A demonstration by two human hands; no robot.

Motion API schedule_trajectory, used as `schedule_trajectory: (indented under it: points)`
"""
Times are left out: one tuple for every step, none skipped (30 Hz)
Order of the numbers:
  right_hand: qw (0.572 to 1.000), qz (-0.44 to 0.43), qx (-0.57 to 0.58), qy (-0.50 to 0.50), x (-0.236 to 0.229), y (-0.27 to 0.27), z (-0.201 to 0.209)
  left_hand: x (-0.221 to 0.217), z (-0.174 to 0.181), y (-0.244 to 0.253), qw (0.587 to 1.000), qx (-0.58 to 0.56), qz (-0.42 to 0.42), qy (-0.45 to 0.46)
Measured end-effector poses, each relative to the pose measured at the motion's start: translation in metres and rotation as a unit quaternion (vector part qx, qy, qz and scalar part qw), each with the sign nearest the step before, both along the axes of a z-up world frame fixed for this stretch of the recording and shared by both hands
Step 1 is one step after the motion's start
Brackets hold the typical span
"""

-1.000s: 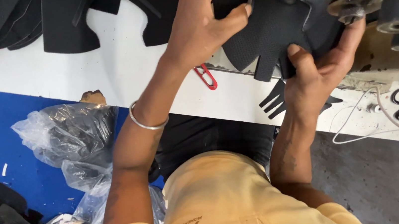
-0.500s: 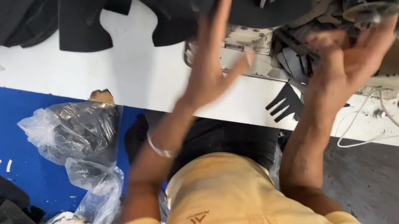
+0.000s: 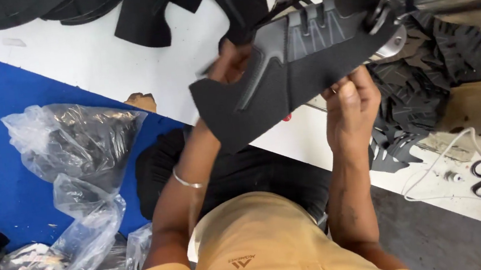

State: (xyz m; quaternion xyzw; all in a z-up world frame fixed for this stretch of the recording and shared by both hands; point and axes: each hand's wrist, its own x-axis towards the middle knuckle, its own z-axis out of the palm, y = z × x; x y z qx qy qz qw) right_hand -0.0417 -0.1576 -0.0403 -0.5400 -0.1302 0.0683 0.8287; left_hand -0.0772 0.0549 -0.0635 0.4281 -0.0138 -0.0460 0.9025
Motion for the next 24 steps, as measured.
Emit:
schedule_trajectory:
  points:
    - [0.999, 0.017, 0.03, 0.025, 0.003, 0.012, 0.008, 0.005, 0.006, 0.017, 0.99, -0.139, -0.018, -0.005]
    - [0.999, 0.02, 0.031, 0.026, 0.003, 0.014, 0.006, 0.01, 0.009, 0.027, 0.99, -0.138, -0.015, -0.005]
    - [0.999, 0.007, 0.039, 0.038, 0.003, 0.016, 0.004, 0.014, 0.013, 0.036, 0.99, -0.136, -0.032, -0.02]
    - [0.998, -0.005, 0.045, 0.05, 0.004, 0.018, 0.002, 0.02, 0.017, 0.045, 0.989, -0.134, -0.05, -0.034]
    - [0.998, -0.009, 0.047, 0.05, 0.005, 0.018, 0.004, 0.021, 0.025, 0.048, 0.989, -0.133, -0.054, -0.034]
    - [0.997, -0.009, 0.052, 0.064, 0.006, 0.016, 0.006, 0.023, 0.033, 0.05, 0.996, -0.022, -0.07, -0.053]
    - [0.995, -0.013, 0.055, 0.076, 0.008, 0.014, 0.008, 0.027, 0.041, 0.05, 0.989, 0.088, -0.089, -0.074]
    - [0.995, -0.019, 0.055, 0.076, 0.01, 0.007, 0.007, 0.025, 0.047, 0.048, 0.989, 0.087, -0.095, -0.075]
    - [0.995, -0.036, 0.035, 0.086, 0.011, -0.002, 0.006, 0.023, 0.052, 0.045, 0.978, 0.178, -0.082, -0.073]
    - [0.994, -0.053, 0.014, 0.096, 0.011, -0.011, 0.004, 0.021, 0.056, 0.042, 0.959, 0.267, -0.068, -0.072]
    - [0.993, -0.06, 0.01, 0.097, 0.012, -0.017, 0.005, 0.018, 0.048, 0.033, 0.959, 0.262, -0.074, -0.074]
    - [0.993, -0.057, -0.019, 0.1, 0.012, -0.023, 0.006, 0.014, 0.04, 0.025, 0.958, 0.274, -0.044, -0.076]
    - [0.992, -0.051, -0.047, 0.103, 0.014, -0.028, 0.007, 0.009, 0.031, 0.016, 0.955, 0.286, -0.01, -0.077]
    - [0.992, -0.053, -0.052, 0.103, 0.015, -0.032, 0.004, 0.007, 0.032, 0.003, 0.956, 0.281, -0.012, -0.078]
    - [0.994, -0.042, -0.045, 0.094, 0.016, -0.034, 0.0, 0.004, 0.034, -0.009, 0.959, 0.27, 0.014, -0.083]
    - [0.995, -0.031, -0.038, 0.084, 0.016, -0.036, -0.004, 0.0, 0.035, -0.021, 0.961, 0.258, 0.04, -0.089]
    - [0.995, -0.026, -0.038, 0.084, 0.015, -0.031, 0.0, 0.0, 0.033, -0.027, 0.961, 0.258, 0.045, -0.087]
    - [0.996, -0.027, -0.038, 0.082, 0.015, -0.027, 0.004, 0.001, 0.03, -0.033, 0.958, 0.264, 0.074, -0.088]
    - [0.996, -0.029, -0.037, 0.079, 0.013, -0.024, 0.008, 0.001, 0.028, -0.04, 0.953, 0.271, 0.101, -0.088]
    - [0.996, -0.024, -0.037, 0.08, 0.012, -0.023, 0.007, 0.001, 0.027, -0.039, 0.953, 0.271, 0.106, -0.086]
    - [0.996, -0.029, -0.04, 0.072, 0.011, -0.022, 0.007, 0.001, 0.027, -0.039, 0.958, 0.255, 0.108, -0.077]
    - [0.996, -0.033, -0.043, 0.064, 0.011, -0.022, 0.007, 0.003, 0.026, -0.039, 0.962, 0.24, 0.111, -0.068]
    - [0.996, -0.033, -0.042, 0.065, 0.008, -0.022, 0.004, 0.003, 0.025, -0.037, 0.962, 0.241, 0.111, -0.067]
    - [0.997, -0.032, -0.04, 0.063, 0.007, -0.023, 0.002, 0.003, 0.023, -0.036, 0.971, 0.216, 0.092, -0.054]
